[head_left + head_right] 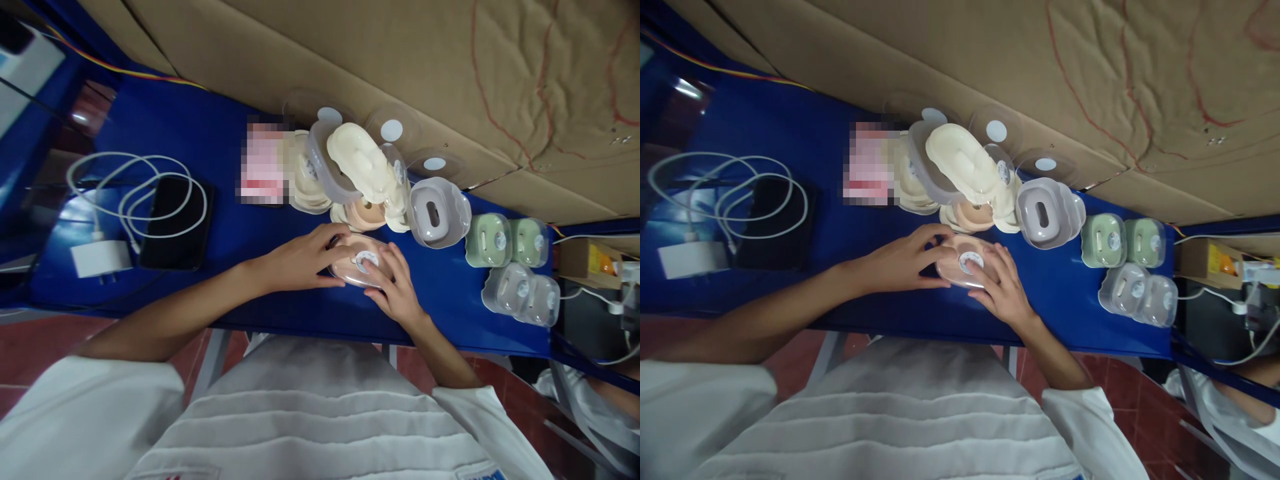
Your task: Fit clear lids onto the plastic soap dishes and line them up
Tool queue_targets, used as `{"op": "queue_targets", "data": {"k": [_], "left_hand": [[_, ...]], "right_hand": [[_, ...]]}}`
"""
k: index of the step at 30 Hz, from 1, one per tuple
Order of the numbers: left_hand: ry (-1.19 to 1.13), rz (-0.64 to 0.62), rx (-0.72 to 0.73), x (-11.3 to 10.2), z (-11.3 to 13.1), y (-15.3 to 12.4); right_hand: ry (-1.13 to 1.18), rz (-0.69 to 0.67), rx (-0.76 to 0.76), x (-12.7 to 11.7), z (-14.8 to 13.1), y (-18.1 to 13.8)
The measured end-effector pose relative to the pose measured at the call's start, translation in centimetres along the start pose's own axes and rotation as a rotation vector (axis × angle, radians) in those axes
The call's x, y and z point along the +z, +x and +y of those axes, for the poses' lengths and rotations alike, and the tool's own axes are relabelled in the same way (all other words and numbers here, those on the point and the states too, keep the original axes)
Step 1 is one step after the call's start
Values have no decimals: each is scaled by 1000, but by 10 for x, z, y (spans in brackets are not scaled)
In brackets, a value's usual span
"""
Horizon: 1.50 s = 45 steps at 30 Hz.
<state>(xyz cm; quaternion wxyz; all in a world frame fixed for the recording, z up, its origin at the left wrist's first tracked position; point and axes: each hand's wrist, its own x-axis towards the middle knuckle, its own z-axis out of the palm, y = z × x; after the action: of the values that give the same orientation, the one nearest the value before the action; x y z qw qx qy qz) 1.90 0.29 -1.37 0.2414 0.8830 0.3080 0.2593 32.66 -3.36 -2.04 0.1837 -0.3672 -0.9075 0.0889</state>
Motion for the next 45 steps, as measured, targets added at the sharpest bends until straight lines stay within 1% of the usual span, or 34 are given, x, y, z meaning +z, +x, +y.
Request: {"op": "queue_targets", "data": {"k": [5,8,11,14,16,19,22,24,26,29,33,37,38,40,41,43,45], "left_hand": [[9,18,9,-1,-1,1],[20,21,34,-3,0,2],[7,14,65,-3,2,2],[19,1,70,-1,5,2],[74,-15,68,0,6,1],[170,-46,87,0,7,2],[247,-74,125,-1,9,3],[277,-75,154,-2,10,4],[284,-71,175,-1,12,5],[274,-67,175,0,12,6],[296,-73,177,-2,12,7],[314,-72,168,-5,12,8],[311,-72,163,-5,11,8],[299,-72,157,-5,11,8],[295,-72,157,-5,10,8],[299,-72,164,-4,10,7],[317,-74,167,-4,9,7]], "right_hand": [[-26,28,1,-1,-6,8],[-61,38,39,-5,-6,9],[-44,14,57,-11,-4,1],[-74,34,117,-17,-8,-20],[-152,91,219,-18,-15,-40],[-284,191,423,-20,-22,-72],[-392,301,650,-23,-18,-98],[-445,361,781,-27,-8,-107],[-480,396,889,-31,5,-109],[-496,407,983,-37,27,-103],[-497,412,987,-41,52,-91],[-517,408,988,-46,60,-74],[-512,414,953,-49,59,-66],[-470,408,810,-55,53,-43],[-441,382,717,-57,49,-29],[-392,290,544,-60,43,-1],[-372,210,445,-59,40,23]]}}
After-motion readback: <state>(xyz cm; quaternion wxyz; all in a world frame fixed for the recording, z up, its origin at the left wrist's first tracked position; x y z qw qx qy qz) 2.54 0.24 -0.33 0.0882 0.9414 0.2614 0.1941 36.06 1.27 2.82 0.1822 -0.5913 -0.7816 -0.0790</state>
